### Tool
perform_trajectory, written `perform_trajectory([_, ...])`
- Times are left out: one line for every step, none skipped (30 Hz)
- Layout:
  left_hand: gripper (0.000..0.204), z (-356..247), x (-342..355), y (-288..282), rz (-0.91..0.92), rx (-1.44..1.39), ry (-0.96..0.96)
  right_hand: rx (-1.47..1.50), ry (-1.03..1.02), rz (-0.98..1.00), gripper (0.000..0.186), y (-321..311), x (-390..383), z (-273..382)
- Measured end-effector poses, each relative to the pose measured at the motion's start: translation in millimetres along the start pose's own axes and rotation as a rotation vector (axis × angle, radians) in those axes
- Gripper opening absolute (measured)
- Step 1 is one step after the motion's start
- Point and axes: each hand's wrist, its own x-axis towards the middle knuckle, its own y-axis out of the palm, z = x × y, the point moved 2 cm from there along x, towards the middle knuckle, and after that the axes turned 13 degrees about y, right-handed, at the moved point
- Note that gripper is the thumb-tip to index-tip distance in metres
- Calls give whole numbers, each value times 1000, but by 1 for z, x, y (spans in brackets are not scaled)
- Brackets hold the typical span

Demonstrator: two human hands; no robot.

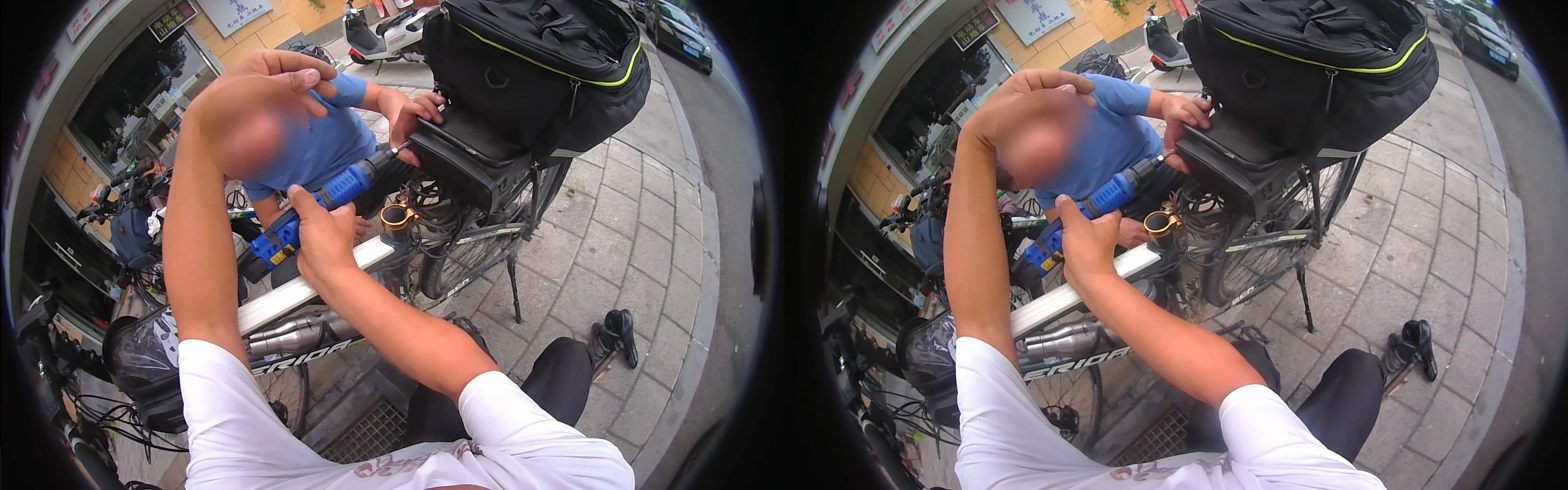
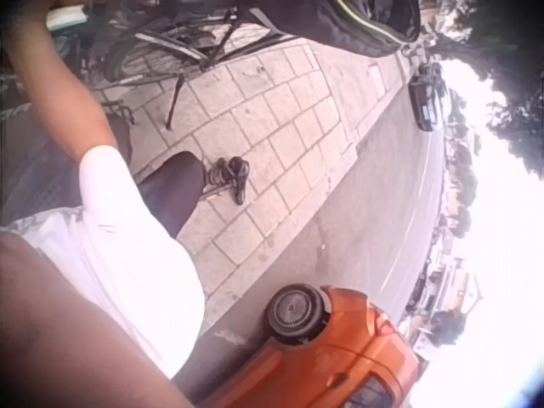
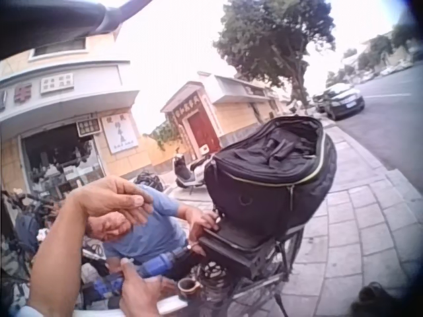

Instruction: The person attaches a black bag to the rear rack of a bicycle using a power drill to tighten screws. They also adjust the bicycle seat and handle the bag and tools throughout the process.

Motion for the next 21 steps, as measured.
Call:
perform_trajectory([38, 2, 1, 2, 9, 8, -12, -12, -1, -2, 54, -3, 7, -4])
perform_trajectory([39, 5, 3, 5, 18, 17, -24, -23, -1, -3, 56, -5, 12, -7])
perform_trajectory([40, 11, 4, 9, 27, 24, -37, -58, -2, -35, 58, -6, 15, -8])
perform_trajectory([45, 19, 6, 13, 125, 81, -52, -92, -3, -68, 60, -8, 17, -8])
perform_trajectory([45, 27, 9, 17, 183, 173, -88, -126, -4, -100, 61, -10, 20, -8])
perform_trajectory([46, 33, 12, 20, 240, 268, -126, -133, -17, -137, 51, -10, 26, -11])
perform_trajectory([47, 35, 14, 23, 296, 363, -164, -142, -30, -173, 41, -10, 32, -15])
perform_trajectory([49, 35, 15, 25, 308, 375, -213, -140, -35, -183, 34, -13, 35, -19])
perform_trajectory([49, 35, 14, 27, 306, 372, -215, -140, -41, -194, 28, -13, 37, -19])
perform_trajectory([49, 35, 13, 30, 304, 368, -217, -129, -37, -178, 25, -14, 37, -19])
perform_trajectory([49, 36, 12, 32, 303, 365, -218, -118, -34, -162, 23, -16, 37, -19])
perform_trajectory([48, 36, 14, 33, 309, 330, -203, -89, -41, -133, 22, -16, 38, -18])
perform_trajectory([47, 38, 19, 32, 314, 295, -187, -61, -49, -103, 22, -16, 38, -16])
perform_trajectory([46, 38, 24, 32, 321, 260, -171, -33, -58, -73, 21, -17, 39, -14])
perform_trajectory([44, 34, 24, 29, 311, 256, -142, -10, -5, 14, 31, -13, 34, -13])
perform_trajectory([43, 30, 25, 27, 301, 252, -112, 13, 47, 101, 41, -12, 29, -10])
perform_trajectory([42, 24, 25, 27, 292, 248, -82, 37, 98, 188, 52, -12, 23, -5])
perform_trajectory([42, 13, 18, 28, 239, 236, -55, 79, 139, 211, 34, -4, -1, 4])
perform_trajectory([45, -4, 19, 34, 255, 269, 63, 26, 131, 267, 28, -6, -11, 13])
perform_trajectory([44, -18, 18, 40, 220, 228, 154, -26, 123, 323, 22, -10, -18, 21])
perform_trajectory([44, -34, 16, 46, 186, 193, 242, -74, 116, 384, 17, -11, -26, 29])
